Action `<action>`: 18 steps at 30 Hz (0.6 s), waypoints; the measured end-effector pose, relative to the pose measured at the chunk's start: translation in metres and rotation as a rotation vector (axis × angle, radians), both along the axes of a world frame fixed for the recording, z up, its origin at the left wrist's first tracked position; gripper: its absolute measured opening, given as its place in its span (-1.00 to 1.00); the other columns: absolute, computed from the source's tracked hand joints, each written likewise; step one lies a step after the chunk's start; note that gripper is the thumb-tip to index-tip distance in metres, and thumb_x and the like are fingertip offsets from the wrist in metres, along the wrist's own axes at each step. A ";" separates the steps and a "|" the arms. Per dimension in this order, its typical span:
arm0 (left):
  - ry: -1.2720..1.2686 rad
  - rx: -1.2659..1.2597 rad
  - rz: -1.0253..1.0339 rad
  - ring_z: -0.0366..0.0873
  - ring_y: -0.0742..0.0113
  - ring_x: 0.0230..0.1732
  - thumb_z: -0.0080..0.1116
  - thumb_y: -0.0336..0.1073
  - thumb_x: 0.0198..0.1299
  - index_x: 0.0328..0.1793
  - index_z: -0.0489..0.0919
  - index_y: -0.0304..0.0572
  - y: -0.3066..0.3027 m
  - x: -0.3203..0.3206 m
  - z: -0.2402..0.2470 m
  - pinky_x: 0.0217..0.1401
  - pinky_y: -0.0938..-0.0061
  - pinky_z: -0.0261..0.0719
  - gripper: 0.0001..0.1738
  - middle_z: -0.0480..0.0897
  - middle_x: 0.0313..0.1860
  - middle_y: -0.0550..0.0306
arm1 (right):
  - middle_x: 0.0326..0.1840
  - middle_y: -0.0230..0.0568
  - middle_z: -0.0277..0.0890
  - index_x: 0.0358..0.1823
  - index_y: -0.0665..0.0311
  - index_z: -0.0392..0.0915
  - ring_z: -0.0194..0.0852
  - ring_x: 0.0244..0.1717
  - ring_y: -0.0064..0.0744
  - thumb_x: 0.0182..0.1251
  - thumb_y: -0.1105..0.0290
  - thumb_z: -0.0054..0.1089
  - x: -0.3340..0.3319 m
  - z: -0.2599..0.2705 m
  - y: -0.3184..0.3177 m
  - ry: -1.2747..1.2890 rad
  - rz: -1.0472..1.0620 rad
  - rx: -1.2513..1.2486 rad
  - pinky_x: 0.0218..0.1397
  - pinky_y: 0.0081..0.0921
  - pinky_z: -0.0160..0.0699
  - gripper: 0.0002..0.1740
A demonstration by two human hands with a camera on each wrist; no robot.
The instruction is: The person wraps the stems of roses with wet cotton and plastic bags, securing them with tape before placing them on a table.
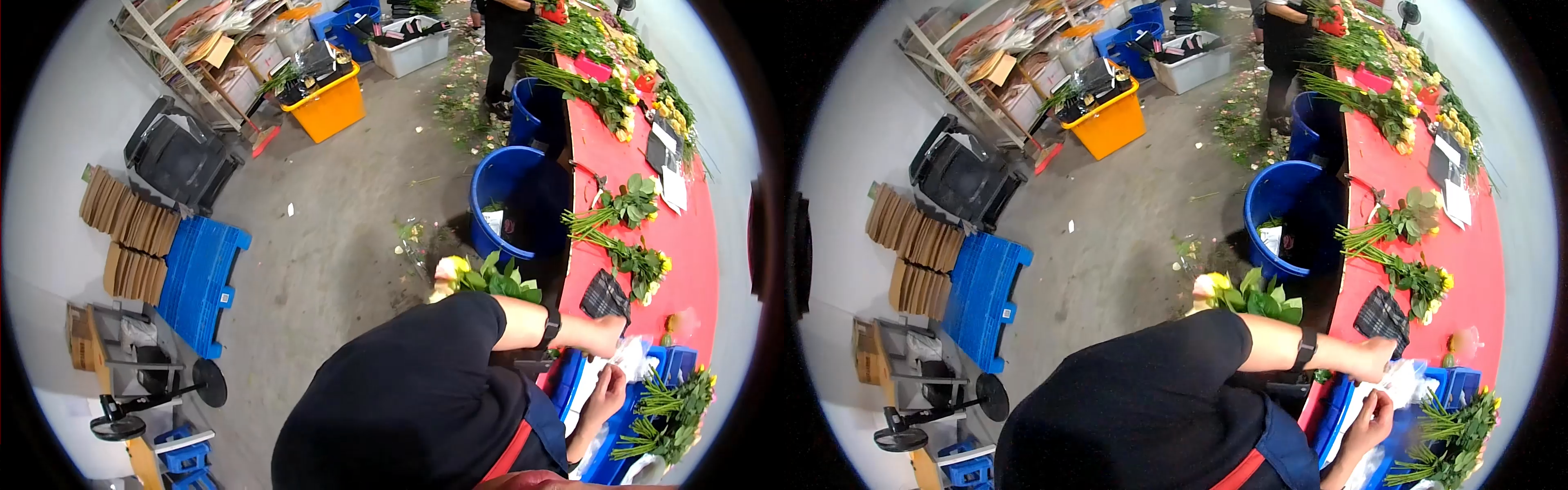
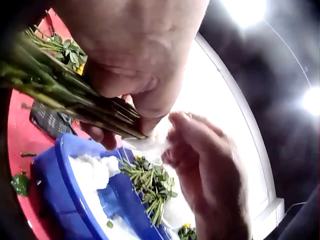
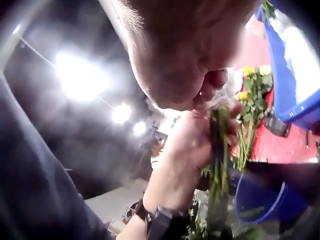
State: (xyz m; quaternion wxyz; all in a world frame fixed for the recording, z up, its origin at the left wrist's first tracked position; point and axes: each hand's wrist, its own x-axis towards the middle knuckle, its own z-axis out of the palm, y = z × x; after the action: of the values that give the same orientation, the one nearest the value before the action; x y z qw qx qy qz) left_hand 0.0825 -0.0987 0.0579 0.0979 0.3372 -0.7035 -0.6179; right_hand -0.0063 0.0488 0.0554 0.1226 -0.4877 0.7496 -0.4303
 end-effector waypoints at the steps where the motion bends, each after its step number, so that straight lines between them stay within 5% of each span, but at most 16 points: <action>1: 0.107 0.064 0.005 0.65 0.06 -0.60 0.25 -0.35 0.04 0.09 0.38 -0.51 -0.009 0.011 0.013 -0.70 0.27 0.56 -0.48 0.63 -0.47 -0.20 | -0.38 -0.34 0.49 -0.22 0.36 0.53 0.37 -0.40 -0.64 0.42 0.36 0.12 0.006 -0.008 0.002 -0.153 -0.025 -0.028 -0.34 -0.65 0.35 -0.82; 4: 0.250 0.200 0.039 0.63 0.09 -0.66 0.23 -0.38 0.06 0.03 0.42 -0.53 -0.022 0.014 0.022 -0.78 0.29 0.53 -0.55 0.61 -0.46 -0.22 | -0.25 -0.33 0.51 -0.10 0.30 0.48 0.39 -0.35 -0.64 0.41 0.34 0.17 -0.001 -0.058 -0.003 -0.662 0.020 -0.031 -0.30 -0.68 0.40 -0.81; 6: 0.213 0.335 -0.035 0.62 0.08 -0.68 0.22 -0.41 0.05 -0.03 0.46 -0.54 -0.036 0.000 0.013 -0.78 0.27 0.52 -0.61 0.60 -0.46 -0.22 | -0.04 -0.24 0.54 0.09 0.37 0.43 0.46 -0.15 -0.56 0.46 0.28 0.09 0.033 -0.052 -0.013 -0.871 0.139 0.120 0.01 -0.62 0.42 -0.67; 8: 0.168 0.410 -0.014 0.61 0.05 -0.69 0.20 -0.46 0.04 -0.06 0.47 -0.56 -0.033 -0.012 0.002 -0.78 0.23 0.53 -0.65 0.60 -0.47 -0.24 | 0.06 -0.24 0.54 0.13 0.42 0.42 0.46 -0.06 -0.54 0.50 0.16 0.03 0.043 -0.060 -0.029 -0.840 0.280 0.159 0.11 -0.58 0.36 -0.56; 10: 0.171 0.423 0.021 0.60 0.04 -0.71 0.21 -0.47 0.02 -0.09 0.48 -0.53 -0.027 -0.012 -0.003 -0.78 0.20 0.53 -0.67 0.59 -0.49 -0.23 | -0.04 -0.28 0.58 0.05 0.48 0.48 0.46 -0.08 -0.54 0.51 0.07 -0.01 0.051 -0.060 -0.039 -0.899 0.249 0.187 0.10 -0.59 0.35 -0.49; 11: 0.155 0.393 0.029 0.64 0.08 -0.63 0.21 -0.42 0.06 -0.16 0.53 -0.51 -0.028 -0.008 -0.004 -0.64 0.21 0.60 -0.73 0.61 -0.50 -0.18 | -0.07 -0.28 0.58 0.03 0.47 0.50 0.47 -0.10 -0.54 0.50 0.06 0.00 0.048 -0.071 -0.041 -0.880 0.234 0.181 0.05 -0.59 0.37 -0.49; 13: 0.149 -0.031 -0.022 0.67 0.14 -0.56 0.21 -0.37 0.09 -0.21 0.58 -0.46 -0.035 -0.014 -0.041 -0.51 0.26 0.62 -0.76 0.63 -0.51 -0.15 | -0.10 -0.28 0.58 -0.01 0.44 0.52 0.48 -0.15 -0.55 0.49 0.04 0.01 0.051 -0.076 -0.043 -0.909 0.170 0.127 -0.03 -0.58 0.42 -0.50; 16: 0.160 -0.109 -0.165 0.69 0.26 -0.44 0.23 -0.25 0.14 -0.27 0.64 -0.36 -0.038 0.007 -0.045 -0.33 0.36 0.63 -0.75 0.67 -0.50 -0.06 | -0.14 -0.28 0.55 0.05 0.42 0.48 0.48 -0.17 -0.53 0.51 0.07 -0.03 0.033 -0.100 -0.042 -0.964 0.125 0.081 -0.06 -0.55 0.45 -0.52; 18: 0.247 0.025 -0.282 0.71 0.27 -0.42 0.24 -0.25 0.13 -0.24 0.66 -0.34 -0.033 0.017 -0.039 -0.32 0.37 0.65 -0.75 0.69 -0.51 -0.05 | -0.10 -0.26 0.55 0.08 0.46 0.45 0.48 -0.17 -0.51 0.51 0.12 -0.02 0.032 -0.090 -0.040 -0.595 0.185 0.136 -0.06 -0.55 0.45 -0.54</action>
State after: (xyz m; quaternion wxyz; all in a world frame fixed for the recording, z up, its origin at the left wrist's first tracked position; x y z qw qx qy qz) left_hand 0.0999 -0.1315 0.0190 0.0921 0.1581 -0.7186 -0.6709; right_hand 0.0259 0.0087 -0.0349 0.4073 -0.3973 0.6603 -0.4901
